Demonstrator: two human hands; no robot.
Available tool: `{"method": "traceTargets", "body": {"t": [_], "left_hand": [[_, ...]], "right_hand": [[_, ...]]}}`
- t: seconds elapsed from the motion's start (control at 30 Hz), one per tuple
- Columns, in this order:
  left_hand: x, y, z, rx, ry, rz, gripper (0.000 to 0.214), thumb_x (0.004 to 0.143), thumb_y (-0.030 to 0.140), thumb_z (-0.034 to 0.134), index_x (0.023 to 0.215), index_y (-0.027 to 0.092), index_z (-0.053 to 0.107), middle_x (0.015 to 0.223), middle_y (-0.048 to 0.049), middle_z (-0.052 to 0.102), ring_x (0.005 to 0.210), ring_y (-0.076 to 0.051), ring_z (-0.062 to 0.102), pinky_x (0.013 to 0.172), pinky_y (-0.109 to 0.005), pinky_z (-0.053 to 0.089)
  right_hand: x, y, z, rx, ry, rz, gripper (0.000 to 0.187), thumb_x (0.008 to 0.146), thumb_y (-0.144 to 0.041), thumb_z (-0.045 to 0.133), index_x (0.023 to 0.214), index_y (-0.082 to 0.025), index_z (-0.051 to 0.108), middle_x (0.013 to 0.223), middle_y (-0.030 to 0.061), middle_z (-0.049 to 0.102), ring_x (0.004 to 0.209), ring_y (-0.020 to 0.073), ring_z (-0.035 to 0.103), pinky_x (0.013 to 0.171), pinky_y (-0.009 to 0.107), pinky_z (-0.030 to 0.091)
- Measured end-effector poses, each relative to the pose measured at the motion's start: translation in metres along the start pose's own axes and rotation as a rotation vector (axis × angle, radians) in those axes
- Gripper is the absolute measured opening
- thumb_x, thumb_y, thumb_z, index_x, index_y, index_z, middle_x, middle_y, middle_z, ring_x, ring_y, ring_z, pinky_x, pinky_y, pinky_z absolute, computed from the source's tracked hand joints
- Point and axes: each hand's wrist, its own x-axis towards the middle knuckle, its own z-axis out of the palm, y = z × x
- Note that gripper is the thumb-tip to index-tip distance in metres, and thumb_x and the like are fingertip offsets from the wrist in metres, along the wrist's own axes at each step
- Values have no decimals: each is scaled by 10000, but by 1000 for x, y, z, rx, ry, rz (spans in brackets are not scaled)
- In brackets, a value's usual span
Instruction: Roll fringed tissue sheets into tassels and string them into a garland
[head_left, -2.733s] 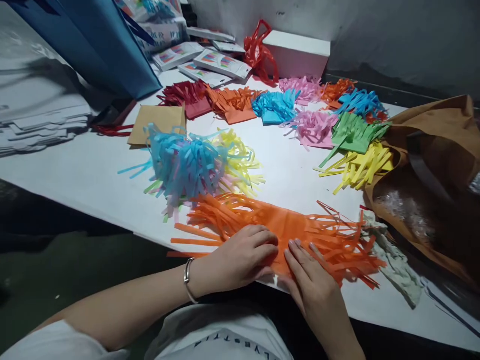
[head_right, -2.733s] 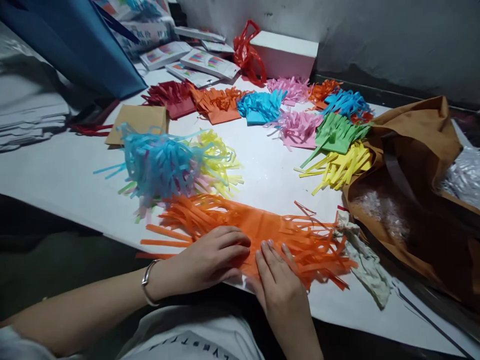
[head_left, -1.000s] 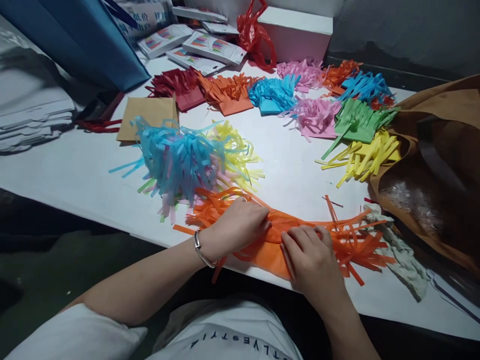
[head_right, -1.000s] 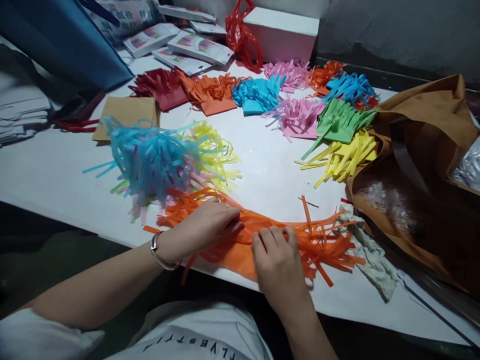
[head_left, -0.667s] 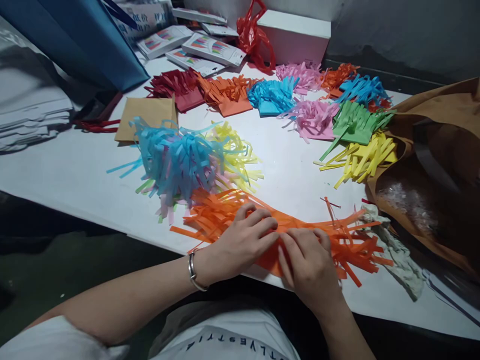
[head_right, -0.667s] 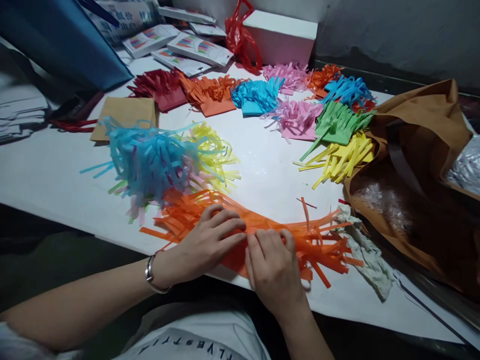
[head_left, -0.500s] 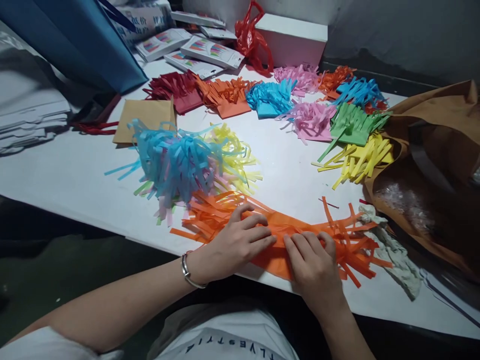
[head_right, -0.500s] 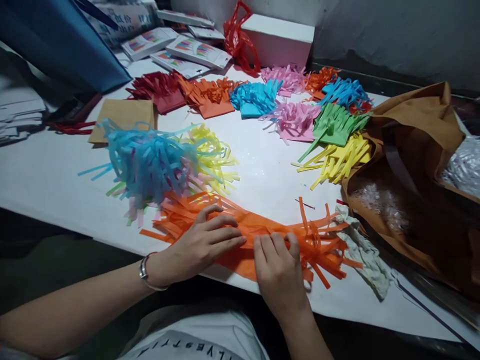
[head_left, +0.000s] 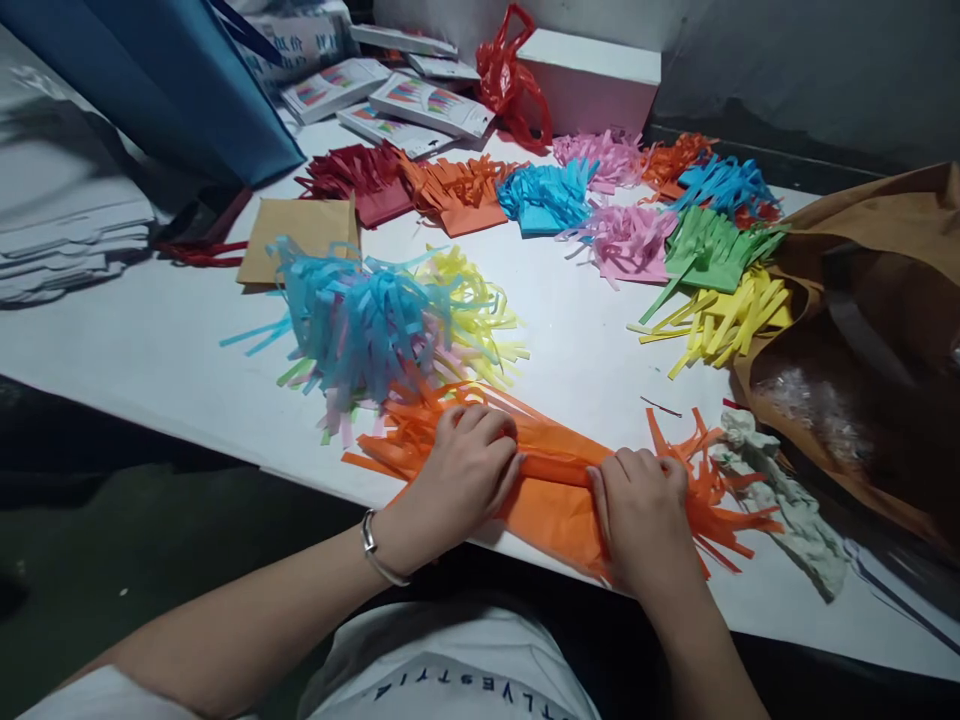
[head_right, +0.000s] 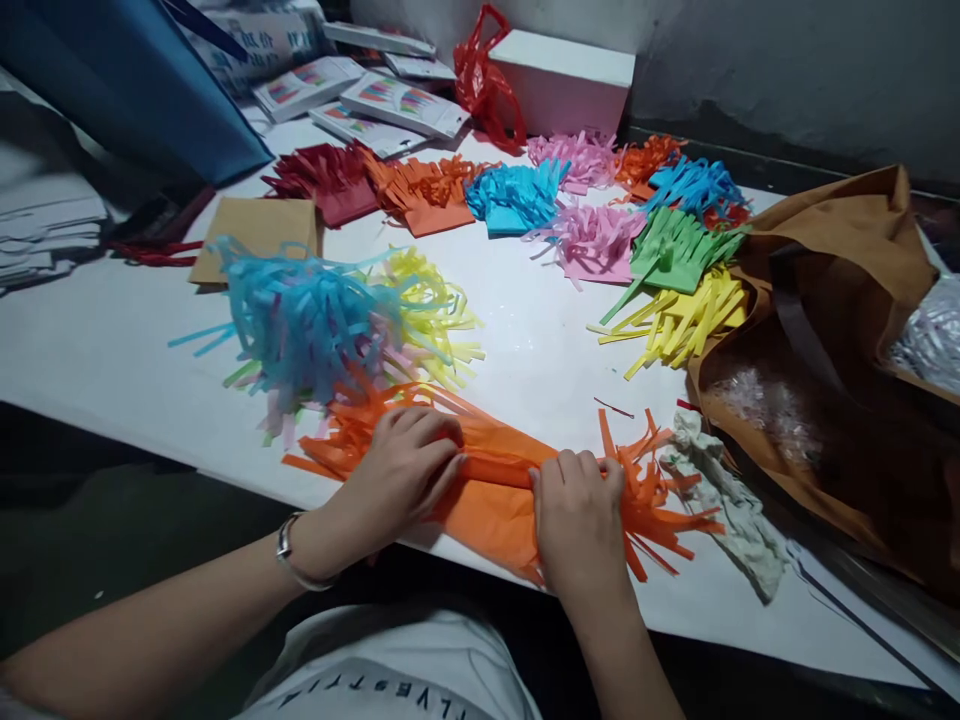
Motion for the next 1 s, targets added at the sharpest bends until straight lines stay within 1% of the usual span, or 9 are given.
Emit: {"method": "traceTargets", "body": {"t": [0.13,0.23,0.3,0.37,0.47,0.6,0.7,0.83,1.0], "left_hand": [[15,3,1,136,-93,-53,291,979,255,487,811,137,693,975,-103,652,925,-272,541,821,-461,379],[20,3,2,185,-136,-49,286,968,265,502,802,147,702,951,-92,643,917,-276,537,798,-455,375],[21,3,2,188,-148,-39,272,962,268,515,803,154,704,951,-88,641,915,-274,536,789,-447,376],[20,2,2,187,-149,-32,261,956,259,524,793,158,701,945,-87,642,916,-275,538,791,-446,379],[16,1,1,180,-92,-24,214,945,281,566,825,153,689,987,-101,649,937,-280,543,847,-479,385],[7,0,-1,81,83,178,166,924,295,641,1054,194,664,1248,-109,618,1159,-305,489,1045,-545,288],[3,-1,3,39,125,330,144,974,145,530,961,203,662,1074,-57,678,1081,-244,520,1054,-489,276],[1,-5,8,25,90,393,251,1017,149,454,856,180,644,818,-26,653,863,-197,527,966,-444,303],[-3,-10,8,-17,14,385,195,1016,165,486,915,184,652,839,-15,645,871,-192,522,970,-430,289]], "right_hand": [[8,-4,-3,-59,-41,97,260,984,-247,524,729,-208,553,705,15,573,739,222,517,792,409,321],[10,-7,-7,-93,118,148,153,967,-227,557,837,-175,616,838,61,639,852,249,565,899,460,342],[9,-10,-7,-16,236,53,103,968,-219,559,969,-158,642,982,98,666,958,253,577,984,480,328],[8,-14,-5,88,245,-125,131,969,-175,536,1038,-159,645,1020,97,680,993,242,584,1007,471,322],[6,-18,0,122,182,-269,198,951,-69,475,988,-155,650,904,67,692,902,210,595,979,445,334],[4,-20,2,140,250,-216,146,952,-81,506,930,-148,634,843,54,679,828,183,589,935,416,356],[4,-21,2,168,252,-240,148,970,-113,495,986,-133,640,889,73,684,828,189,589,908,414,365],[-1,-19,5,165,201,-315,273,981,-58,401,937,-127,662,804,63,666,756,181,555,878,386,395],[-24,-7,3,205,223,-242,208,980,-84,469,1038,-130,664,973,84,711,971,225,601,1033,446,378]]}}
